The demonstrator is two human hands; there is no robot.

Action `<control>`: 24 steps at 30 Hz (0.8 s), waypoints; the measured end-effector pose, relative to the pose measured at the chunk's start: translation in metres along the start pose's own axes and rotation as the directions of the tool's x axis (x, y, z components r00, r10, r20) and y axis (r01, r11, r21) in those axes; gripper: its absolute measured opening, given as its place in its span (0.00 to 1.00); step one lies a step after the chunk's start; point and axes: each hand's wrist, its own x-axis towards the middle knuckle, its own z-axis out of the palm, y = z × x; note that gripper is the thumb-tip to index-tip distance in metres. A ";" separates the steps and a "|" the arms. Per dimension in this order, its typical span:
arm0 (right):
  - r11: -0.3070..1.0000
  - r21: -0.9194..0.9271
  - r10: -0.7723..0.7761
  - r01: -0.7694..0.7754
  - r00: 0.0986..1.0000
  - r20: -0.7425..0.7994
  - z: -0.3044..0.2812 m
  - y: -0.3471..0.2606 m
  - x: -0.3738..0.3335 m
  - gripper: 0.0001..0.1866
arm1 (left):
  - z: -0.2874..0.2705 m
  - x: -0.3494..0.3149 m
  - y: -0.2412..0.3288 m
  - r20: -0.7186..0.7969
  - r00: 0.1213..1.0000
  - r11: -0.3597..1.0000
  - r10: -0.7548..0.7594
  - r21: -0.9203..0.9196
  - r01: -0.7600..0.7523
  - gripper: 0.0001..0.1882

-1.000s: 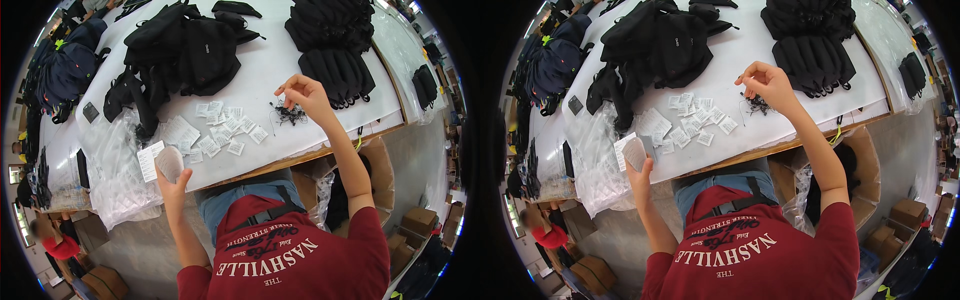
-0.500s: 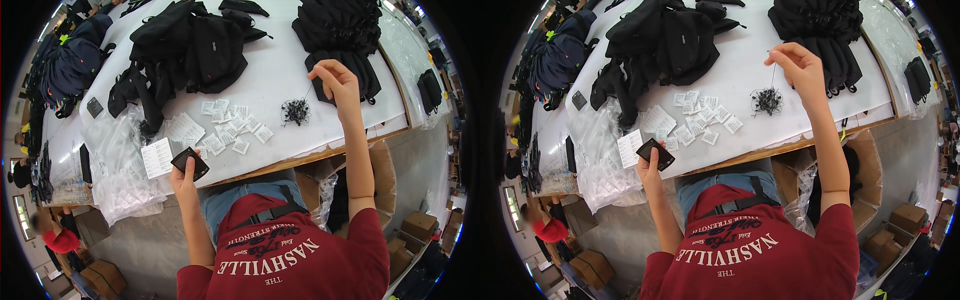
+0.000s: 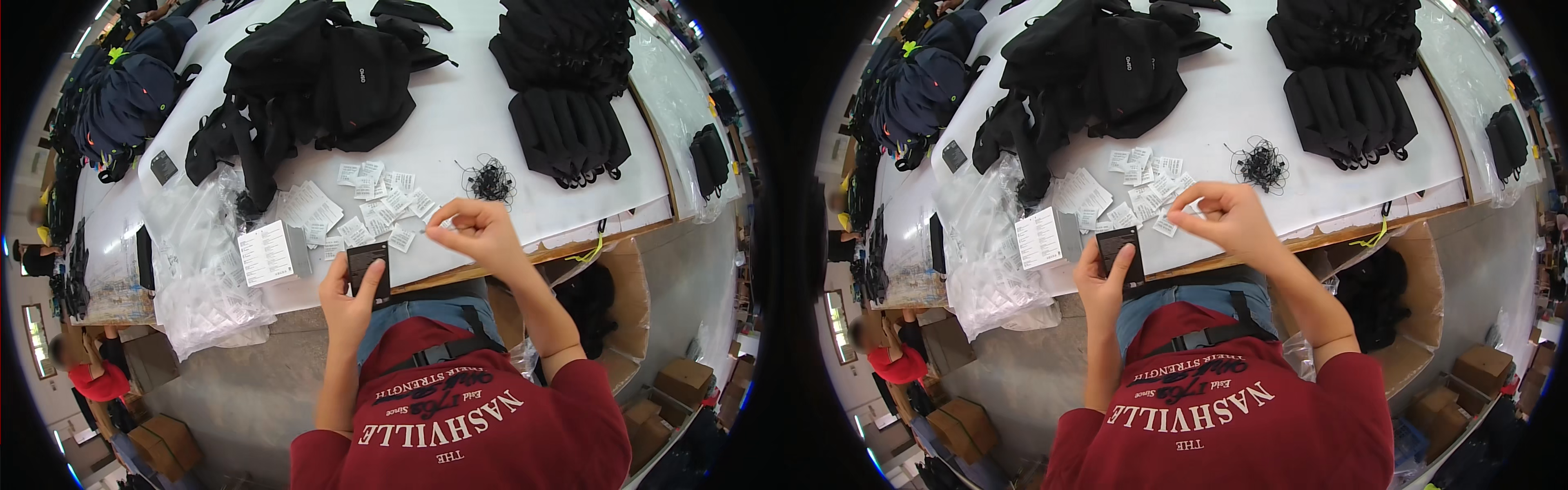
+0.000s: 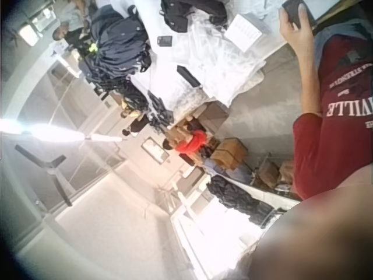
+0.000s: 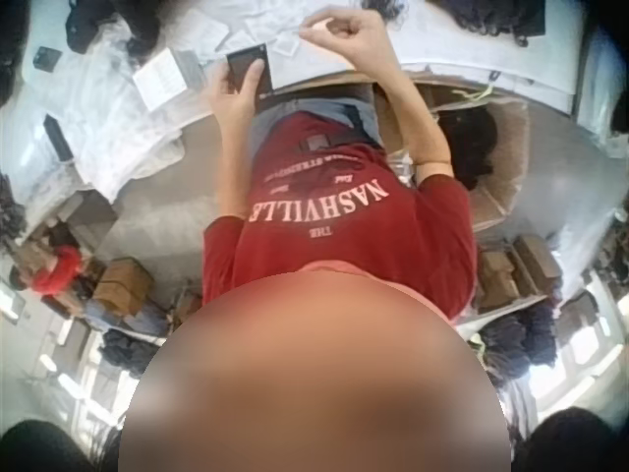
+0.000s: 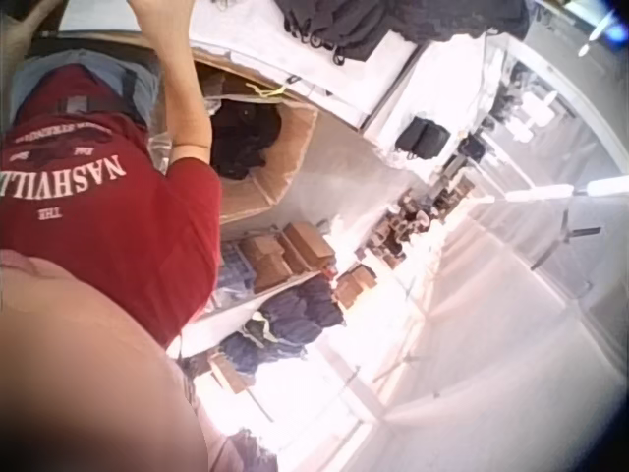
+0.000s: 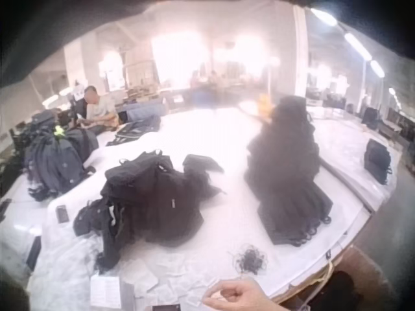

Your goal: The recorder is inspecting black zipper pouches, checking the interior, and attaching labels or tags using scissors and small plastic fasteners.

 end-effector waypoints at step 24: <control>0.999 0.022 -0.046 0.047 0.998 -0.049 0.046 0.012 -0.004 0.05 | 0.011 -0.002 0.009 -0.019 0.974 0.925 0.225 0.318 -0.207 0.09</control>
